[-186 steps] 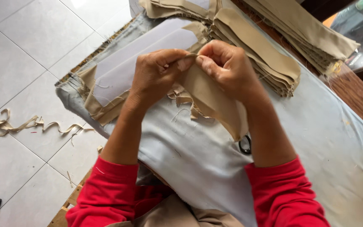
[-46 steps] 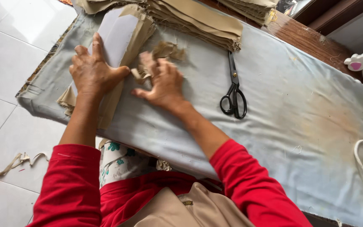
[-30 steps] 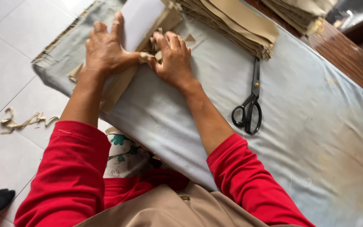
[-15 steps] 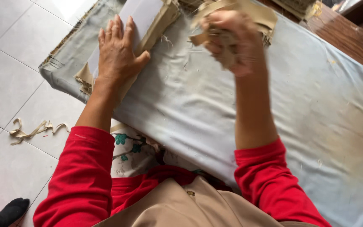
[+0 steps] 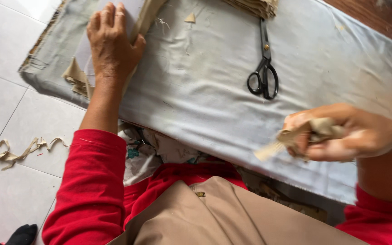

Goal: The person cuts beige fabric pieces using scissors, following a white paper template placed on the fabric. They trim the edges, remove excess fabric, and stack the cut pieces on the table.

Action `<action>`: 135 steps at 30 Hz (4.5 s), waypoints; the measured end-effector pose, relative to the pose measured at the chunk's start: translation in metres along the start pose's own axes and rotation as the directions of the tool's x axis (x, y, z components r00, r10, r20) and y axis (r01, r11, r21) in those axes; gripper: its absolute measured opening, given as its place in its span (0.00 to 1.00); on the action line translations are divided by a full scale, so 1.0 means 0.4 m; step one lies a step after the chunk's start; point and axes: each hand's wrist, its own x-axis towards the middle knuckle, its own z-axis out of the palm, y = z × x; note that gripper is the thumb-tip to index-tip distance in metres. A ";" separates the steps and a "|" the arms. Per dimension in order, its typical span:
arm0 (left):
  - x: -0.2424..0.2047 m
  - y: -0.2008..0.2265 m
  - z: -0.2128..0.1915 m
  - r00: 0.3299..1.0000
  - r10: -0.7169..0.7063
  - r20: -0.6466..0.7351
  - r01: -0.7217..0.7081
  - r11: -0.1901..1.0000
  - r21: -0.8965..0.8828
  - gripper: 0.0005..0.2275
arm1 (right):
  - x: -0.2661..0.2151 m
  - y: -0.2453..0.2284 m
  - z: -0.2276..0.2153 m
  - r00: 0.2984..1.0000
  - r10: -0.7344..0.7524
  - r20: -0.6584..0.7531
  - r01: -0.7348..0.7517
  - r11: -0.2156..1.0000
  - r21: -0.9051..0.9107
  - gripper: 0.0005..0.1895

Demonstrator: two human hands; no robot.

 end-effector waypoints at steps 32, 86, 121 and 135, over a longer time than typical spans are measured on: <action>0.120 0.167 -0.126 0.965 0.260 -0.042 -0.246 0.831 -0.499 0.34 | 0.418 0.488 -0.399 0.392 0.257 -0.883 0.349 0.847 0.401 0.57; 0.157 0.366 0.153 0.627 -0.503 0.595 0.499 -0.328 -0.802 0.19 | 0.094 0.432 -0.136 0.100 -0.013 -0.995 -0.930 0.353 -0.098 0.22; 0.254 0.370 0.064 0.578 -0.759 0.301 0.130 -0.279 -0.952 0.19 | 0.264 0.442 -0.091 0.634 0.100 -0.767 -0.110 0.993 0.038 0.33; 0.267 0.345 0.050 0.459 -0.773 0.438 0.075 -0.458 -0.886 0.30 | 0.273 0.486 -0.102 0.583 0.166 -0.795 -0.210 0.976 0.050 0.33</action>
